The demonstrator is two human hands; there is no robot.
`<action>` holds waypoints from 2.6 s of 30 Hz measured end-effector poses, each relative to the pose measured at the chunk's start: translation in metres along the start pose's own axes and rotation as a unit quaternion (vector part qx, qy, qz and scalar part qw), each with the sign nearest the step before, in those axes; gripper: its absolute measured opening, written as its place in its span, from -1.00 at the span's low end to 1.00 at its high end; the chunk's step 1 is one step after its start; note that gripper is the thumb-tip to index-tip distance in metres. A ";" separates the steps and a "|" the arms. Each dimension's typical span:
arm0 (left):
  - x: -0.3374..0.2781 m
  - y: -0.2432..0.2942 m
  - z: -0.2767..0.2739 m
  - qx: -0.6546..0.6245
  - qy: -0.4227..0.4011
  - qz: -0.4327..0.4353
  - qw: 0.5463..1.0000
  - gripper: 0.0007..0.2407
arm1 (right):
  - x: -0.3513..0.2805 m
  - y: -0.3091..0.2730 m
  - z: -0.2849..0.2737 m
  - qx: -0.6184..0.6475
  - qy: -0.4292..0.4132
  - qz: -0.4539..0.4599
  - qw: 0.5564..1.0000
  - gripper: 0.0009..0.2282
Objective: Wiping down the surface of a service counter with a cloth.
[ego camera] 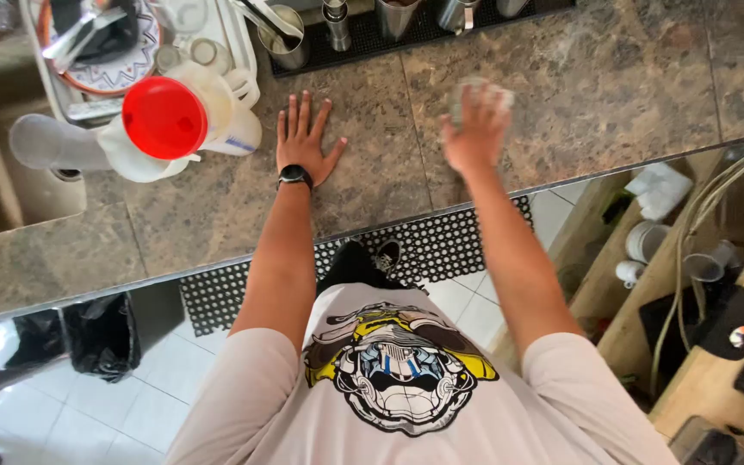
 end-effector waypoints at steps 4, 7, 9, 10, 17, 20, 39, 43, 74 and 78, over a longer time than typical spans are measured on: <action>0.003 -0.004 0.006 -0.041 -0.045 -0.036 0.997 -0.35 | -0.018 -0.067 0.024 0.053 0.188 -0.175 0.965 -0.38; 0.006 -0.009 0.010 -0.033 -0.019 -0.032 0.999 -0.34 | -0.057 -0.106 0.037 0.042 0.117 -0.308 0.943 -0.34; 0.005 -0.011 0.015 -0.045 -0.003 -0.033 0.998 -0.32 | -0.086 -0.106 0.033 0.083 0.151 -0.375 0.911 -0.47; 0.003 -0.010 0.011 -0.046 0.000 -0.032 0.998 -0.32 | -0.085 -0.093 0.030 0.080 0.154 -0.375 0.911 -0.47; 0.007 -0.012 0.005 -0.041 -0.082 -0.061 0.994 -0.31 | -0.009 0.024 0.004 0.060 0.107 -0.118 0.985 -0.40; 0.008 -0.010 0.003 -0.041 -0.090 -0.066 0.993 -0.31 | 0.030 0.045 0.007 0.096 0.041 0.034 0.994 -0.35; 0.003 -0.011 0.008 -0.022 -0.108 -0.079 0.991 -0.35 | -0.016 0.032 0.028 0.094 0.073 -0.031 0.992 -0.32; 0.005 -0.012 0.001 -0.036 -0.117 -0.077 0.989 -0.33 | 0.016 0.014 0.023 0.097 0.052 0.035 0.993 -0.31; 0.010 -0.015 0.000 -0.045 -0.106 -0.066 0.991 -0.34 | -0.071 -0.095 0.043 0.038 0.223 -0.342 0.912 -0.42; 0.010 -0.014 0.003 -0.047 -0.104 -0.068 0.991 -0.35 | -0.054 -0.003 0.042 0.010 0.224 -0.225 0.948 -0.33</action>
Point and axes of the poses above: each hand's wrist, its own x-axis towards the middle knuckle, its own z-axis out of the palm, y = z × x, the point moved 6 cm from there along x, towards the middle knuckle, and after that the axes turned 1 degree about -z, right-handed, at the moved point
